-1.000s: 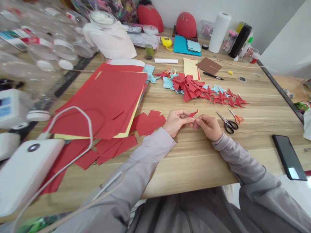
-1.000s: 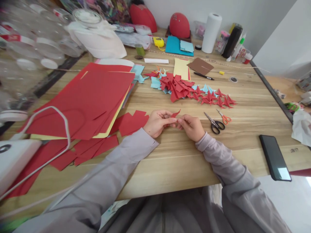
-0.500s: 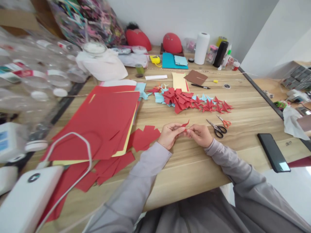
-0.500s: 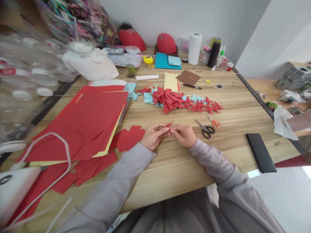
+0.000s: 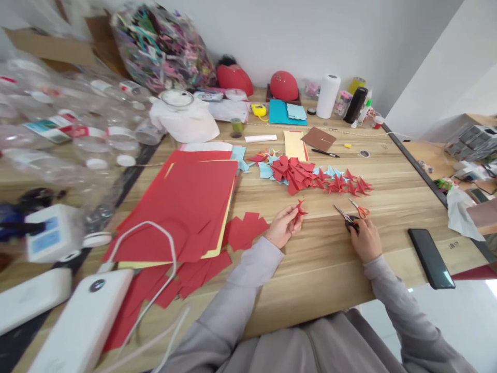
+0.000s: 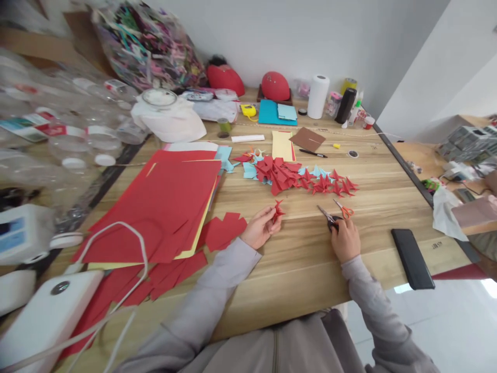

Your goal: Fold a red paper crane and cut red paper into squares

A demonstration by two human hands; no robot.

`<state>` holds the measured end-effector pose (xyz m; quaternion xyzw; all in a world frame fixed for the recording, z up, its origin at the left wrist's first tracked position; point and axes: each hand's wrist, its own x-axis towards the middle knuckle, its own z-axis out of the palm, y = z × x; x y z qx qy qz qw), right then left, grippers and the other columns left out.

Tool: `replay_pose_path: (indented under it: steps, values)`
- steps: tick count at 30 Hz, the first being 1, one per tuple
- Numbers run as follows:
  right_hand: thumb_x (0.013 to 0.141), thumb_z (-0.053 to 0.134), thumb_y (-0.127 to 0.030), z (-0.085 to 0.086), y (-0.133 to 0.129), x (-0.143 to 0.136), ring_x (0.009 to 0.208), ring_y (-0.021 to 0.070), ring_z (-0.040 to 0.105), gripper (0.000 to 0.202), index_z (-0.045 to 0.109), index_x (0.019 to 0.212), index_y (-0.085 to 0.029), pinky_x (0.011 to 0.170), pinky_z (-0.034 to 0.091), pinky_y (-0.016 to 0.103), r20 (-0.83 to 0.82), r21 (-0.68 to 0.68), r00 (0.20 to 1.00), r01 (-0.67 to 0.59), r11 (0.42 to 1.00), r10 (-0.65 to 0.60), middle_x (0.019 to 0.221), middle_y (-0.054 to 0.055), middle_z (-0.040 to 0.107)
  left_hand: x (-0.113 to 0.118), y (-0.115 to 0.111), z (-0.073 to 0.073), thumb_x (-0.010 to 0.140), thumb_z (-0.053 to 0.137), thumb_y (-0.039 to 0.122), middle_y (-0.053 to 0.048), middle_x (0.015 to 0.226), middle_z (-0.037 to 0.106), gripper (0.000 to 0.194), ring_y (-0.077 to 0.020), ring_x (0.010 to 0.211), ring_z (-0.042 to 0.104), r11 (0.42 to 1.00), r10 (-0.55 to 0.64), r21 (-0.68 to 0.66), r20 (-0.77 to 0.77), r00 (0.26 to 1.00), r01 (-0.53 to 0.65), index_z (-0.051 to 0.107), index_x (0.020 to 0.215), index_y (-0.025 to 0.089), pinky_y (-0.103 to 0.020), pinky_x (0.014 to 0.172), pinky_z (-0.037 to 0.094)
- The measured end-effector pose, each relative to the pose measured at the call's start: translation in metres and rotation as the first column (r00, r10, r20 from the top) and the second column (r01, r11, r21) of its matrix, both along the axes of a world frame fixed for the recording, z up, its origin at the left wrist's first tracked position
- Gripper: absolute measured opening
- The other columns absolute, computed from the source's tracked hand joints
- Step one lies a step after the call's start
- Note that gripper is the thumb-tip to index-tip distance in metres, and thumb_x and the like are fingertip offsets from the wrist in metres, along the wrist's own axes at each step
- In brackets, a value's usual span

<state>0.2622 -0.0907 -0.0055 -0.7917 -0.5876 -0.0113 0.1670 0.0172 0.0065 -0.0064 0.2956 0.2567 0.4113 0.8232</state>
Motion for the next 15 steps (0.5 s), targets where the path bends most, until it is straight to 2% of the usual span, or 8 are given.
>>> replay_pose_path:
  steps: [6,8,9,10,11,12,14,15]
  values:
    - [0.078,0.056,-0.021,0.007,0.003,-0.010,0.086,0.0262,0.064,0.026,0.063,0.103,-0.019,0.071,0.049,0.036,-0.105,-0.142,0.993,0.039,0.989,-0.054,0.099,0.013,0.066,-0.006,0.001,0.005,0.070,0.071,0.032,0.004,0.049,0.048,0.025,-0.0027,0.034,0.031,0.997,-0.065,-0.039,0.022,0.998,0.066,0.053,0.070,0.014,-0.017,0.037,0.018]
    - [0.076,0.059,-0.024,0.011,0.001,-0.016,0.079,0.0248,0.065,0.026,0.065,0.101,-0.020,0.067,0.050,0.036,-0.267,-0.131,0.962,0.018,0.991,-0.053,0.092,0.010,0.067,-0.008,0.001,0.008,0.067,0.072,0.028,0.005,0.048,0.046,0.025,-0.0027,0.034,0.030,0.996,-0.075,-0.043,0.048,0.996,0.077,0.051,0.068,0.015,-0.017,0.037,0.018]
    - [0.075,0.060,-0.027,0.013,-0.001,-0.020,0.075,0.0233,0.066,0.027,0.065,0.101,-0.020,0.064,0.051,0.035,-0.410,-0.124,0.910,0.005,0.992,-0.056,0.088,0.009,0.067,-0.009,0.001,0.009,0.066,0.072,0.027,0.006,0.047,0.044,0.024,-0.0027,0.034,0.029,0.996,-0.082,-0.041,0.060,0.995,0.084,0.050,0.067,0.015,-0.017,0.037,0.017]
    - [0.074,0.063,-0.030,0.015,-0.004,-0.025,0.069,0.0215,0.066,0.029,0.065,0.101,-0.020,0.060,0.052,0.034,-0.591,-0.123,0.804,-0.012,0.992,-0.063,0.086,0.007,0.067,-0.010,0.001,0.010,0.065,0.071,0.026,0.006,0.046,0.042,0.024,-0.0027,0.033,0.029,0.995,-0.089,-0.038,0.070,0.994,0.091,0.050,0.067,0.016,-0.016,0.036,0.016]
    - [0.074,0.065,-0.034,0.018,-0.008,-0.031,0.063,0.0199,0.066,0.033,0.064,0.103,-0.020,0.055,0.053,0.033,-0.773,-0.124,0.628,-0.021,0.992,-0.084,0.084,0.006,0.067,-0.010,0.001,0.010,0.064,0.071,0.025,0.007,0.045,0.039,0.024,-0.0027,0.033,0.028,0.994,-0.096,-0.035,0.077,0.992,0.099,0.049,0.066,0.016,-0.016,0.036,0.015]
    - [0.072,0.068,-0.038,0.020,-0.012,-0.038,0.061,0.0194,0.066,0.039,0.063,0.106,-0.020,0.051,0.053,0.032,-0.906,-0.145,0.409,-0.054,0.988,-0.111,0.084,0.006,0.068,-0.011,0.001,0.011,0.064,0.070,0.024,0.008,0.044,0.037,0.023,-0.0025,0.033,0.027,0.994,-0.104,-0.033,0.083,0.991,0.107,0.049,0.064,0.016,-0.016,0.036,0.014]
    - [0.063,0.078,-0.035,0.022,-0.020,-0.053,0.063,0.0181,0.068,0.046,0.065,0.105,-0.022,0.052,0.054,0.029,-0.987,-0.160,0.028,-0.109,0.981,-0.158,0.084,0.004,0.068,-0.012,0.002,0.012,0.065,0.069,0.023,0.008,0.043,0.034,0.023,-0.0020,0.032,0.025,0.992,-0.123,-0.025,0.096,0.988,0.126,0.047,0.062,0.016,-0.016,0.036,0.013]
    - [0.059,0.082,-0.030,0.023,-0.024,-0.061,0.064,0.0164,0.068,0.046,0.067,0.101,-0.022,0.054,0.055,0.027,-0.979,-0.161,-0.106,-0.129,0.979,-0.175,0.083,0.003,0.068,-0.013,0.002,0.012,0.065,0.068,0.023,0.008,0.043,0.033,0.023,-0.0018,0.032,0.024,0.990,-0.136,-0.019,0.104,0.985,0.138,0.047,0.060,0.016,-0.015,0.036,0.013]
